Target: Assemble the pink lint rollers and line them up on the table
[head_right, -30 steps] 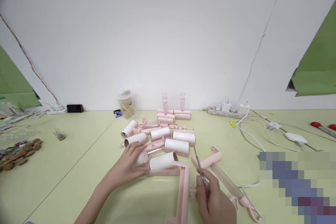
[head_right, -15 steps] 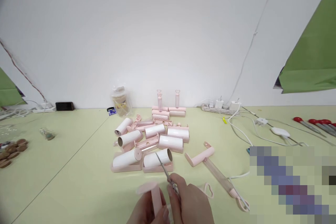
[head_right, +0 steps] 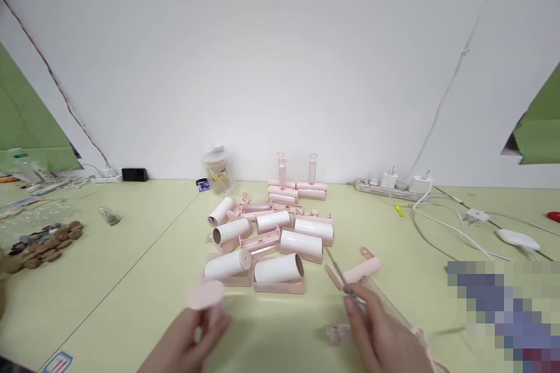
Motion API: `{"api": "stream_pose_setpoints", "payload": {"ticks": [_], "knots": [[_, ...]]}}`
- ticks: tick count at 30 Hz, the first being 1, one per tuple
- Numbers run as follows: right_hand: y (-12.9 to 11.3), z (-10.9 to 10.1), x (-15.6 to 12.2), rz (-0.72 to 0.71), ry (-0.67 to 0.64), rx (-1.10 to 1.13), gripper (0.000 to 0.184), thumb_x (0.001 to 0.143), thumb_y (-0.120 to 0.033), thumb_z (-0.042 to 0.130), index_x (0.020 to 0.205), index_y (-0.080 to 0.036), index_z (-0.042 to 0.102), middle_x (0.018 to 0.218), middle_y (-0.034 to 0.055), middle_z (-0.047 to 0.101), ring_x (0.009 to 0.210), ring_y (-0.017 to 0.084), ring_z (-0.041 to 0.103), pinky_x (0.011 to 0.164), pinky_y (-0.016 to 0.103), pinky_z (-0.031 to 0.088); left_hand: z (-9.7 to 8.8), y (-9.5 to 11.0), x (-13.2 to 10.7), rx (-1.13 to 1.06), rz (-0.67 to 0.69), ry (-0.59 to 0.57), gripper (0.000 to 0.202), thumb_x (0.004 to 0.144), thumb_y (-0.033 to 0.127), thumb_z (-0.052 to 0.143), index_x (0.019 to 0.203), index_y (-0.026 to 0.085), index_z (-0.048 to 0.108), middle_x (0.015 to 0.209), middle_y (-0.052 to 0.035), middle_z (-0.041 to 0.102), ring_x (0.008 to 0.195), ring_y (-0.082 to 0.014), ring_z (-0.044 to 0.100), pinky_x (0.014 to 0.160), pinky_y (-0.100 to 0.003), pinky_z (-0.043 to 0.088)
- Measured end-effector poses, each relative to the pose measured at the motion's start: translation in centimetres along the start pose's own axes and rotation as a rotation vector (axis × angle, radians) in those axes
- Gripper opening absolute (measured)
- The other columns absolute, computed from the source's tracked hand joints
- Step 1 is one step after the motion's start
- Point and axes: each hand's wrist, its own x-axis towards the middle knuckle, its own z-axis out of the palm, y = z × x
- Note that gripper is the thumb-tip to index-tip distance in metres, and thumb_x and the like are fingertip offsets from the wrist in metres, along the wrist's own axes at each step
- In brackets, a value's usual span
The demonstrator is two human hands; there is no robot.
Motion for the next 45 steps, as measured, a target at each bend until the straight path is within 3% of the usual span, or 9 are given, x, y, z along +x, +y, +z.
{"api": "stream_pose_setpoints", "payload": {"ticks": [2,4,10,15,18,22,27,35,45], "knots": [[-2.1,1.3,-0.3,-0.041,-0.096,0.027,0.031,0.090,-0.046,0.029,0.099,-0.025,0.050,0.055,-0.0026,0.065,0.051,0.019,0.065,0.045,0.025,0.047,2.0,-0.2,1.5,0.269,0.229,-0.246,0.019,0.075,0.032,0.059,0.092,0.023,0.061,0.078,-0.0038,0.064,0.071,-0.0228,0.058,0.063,-0.032,0.045],[-3.6,2.4,-0.4,-0.066,-0.149,0.038,0.029,0.092,-0.042,0.027,0.095,-0.025,0.051,0.057,-0.0021,0.064,0.055,0.019,0.064,0.049,0.026,0.047,3.6,-0.4,2.5,0.462,0.381,-0.332,0.042,0.068,0.028,0.067,0.108,0.023,0.057,0.095,-0.0080,0.063,0.085,-0.0290,0.056,0.072,-0.038,0.045],[-2.7,5.9,-0.3,-0.320,-0.088,0.010,0.020,0.091,-0.031,0.035,0.093,-0.023,0.053,0.077,0.0044,0.065,0.069,0.019,0.064,0.058,0.027,0.050,3.3,-0.7,4.4,0.529,0.586,-0.084,0.073,0.062,0.045,0.070,0.124,0.018,0.042,0.121,-0.0131,0.051,0.108,-0.0326,0.045,0.091,-0.048,0.036],[-2.9,6.4,-0.5,-0.391,0.071,-0.029,0.022,0.090,-0.032,0.036,0.099,-0.025,0.054,0.089,0.0066,0.065,0.079,0.022,0.064,0.065,0.032,0.050,0.8,-0.7,7.6,0.629,0.507,0.100,0.057,0.072,0.033,0.062,0.124,0.021,0.042,0.129,-0.0117,0.046,0.121,-0.0330,0.034,0.099,-0.056,0.019],[-5.5,4.9,0.5,-0.214,-0.011,0.167,0.020,0.090,-0.033,0.034,0.097,-0.025,0.050,0.077,0.0016,0.064,0.068,0.019,0.063,0.059,0.027,0.048,0.1,-0.6,8.9,0.567,0.474,0.032,0.039,0.072,0.033,0.065,0.108,0.024,0.054,0.122,-0.0081,0.052,0.118,-0.0330,0.036,0.097,-0.056,0.022],[-9.9,3.7,3.6,-0.025,-0.183,0.345,0.020,0.088,-0.041,0.037,0.081,-0.024,0.045,0.058,-0.0043,0.052,0.049,0.015,0.053,0.049,0.024,0.043,0.4,0.1,9.2,0.326,0.562,0.074,0.038,0.079,0.035,0.057,0.113,0.021,0.046,0.113,-0.0078,0.056,0.108,-0.0247,0.047,0.089,-0.040,0.039],[-13.7,4.4,7.3,-0.023,-0.362,0.490,0.032,0.078,-0.042,0.055,0.104,-0.024,0.049,0.069,-0.0038,0.055,0.060,0.016,0.055,0.057,0.026,0.045,0.6,1.1,8.7,0.375,0.765,0.171,0.035,0.081,0.024,0.050,0.115,0.019,0.044,0.105,-0.0088,0.056,0.095,-0.0227,0.052,0.079,-0.035,0.043],[-14.2,6.3,8.3,-0.222,-0.388,0.593,0.032,0.071,-0.023,0.057,0.104,-0.022,0.058,0.097,0.0022,0.062,0.083,0.018,0.059,0.060,0.025,0.047,-1.1,0.1,7.4,0.576,0.724,0.235,0.035,0.076,0.017,0.050,0.111,0.020,0.047,0.103,-0.0086,0.056,0.094,-0.0239,0.052,0.078,-0.036,0.043],[-14.8,7.0,8.9,-0.254,-0.362,0.607,0.032,0.060,-0.010,0.052,0.089,-0.020,0.060,0.086,0.0000,0.064,0.079,0.019,0.059,0.068,0.028,0.046,-0.7,-0.7,8.2,0.564,0.702,0.239,0.037,0.072,0.012,0.051,0.108,0.020,0.050,0.100,-0.0076,0.056,0.092,-0.0234,0.052,0.076,-0.035,0.044]]}}
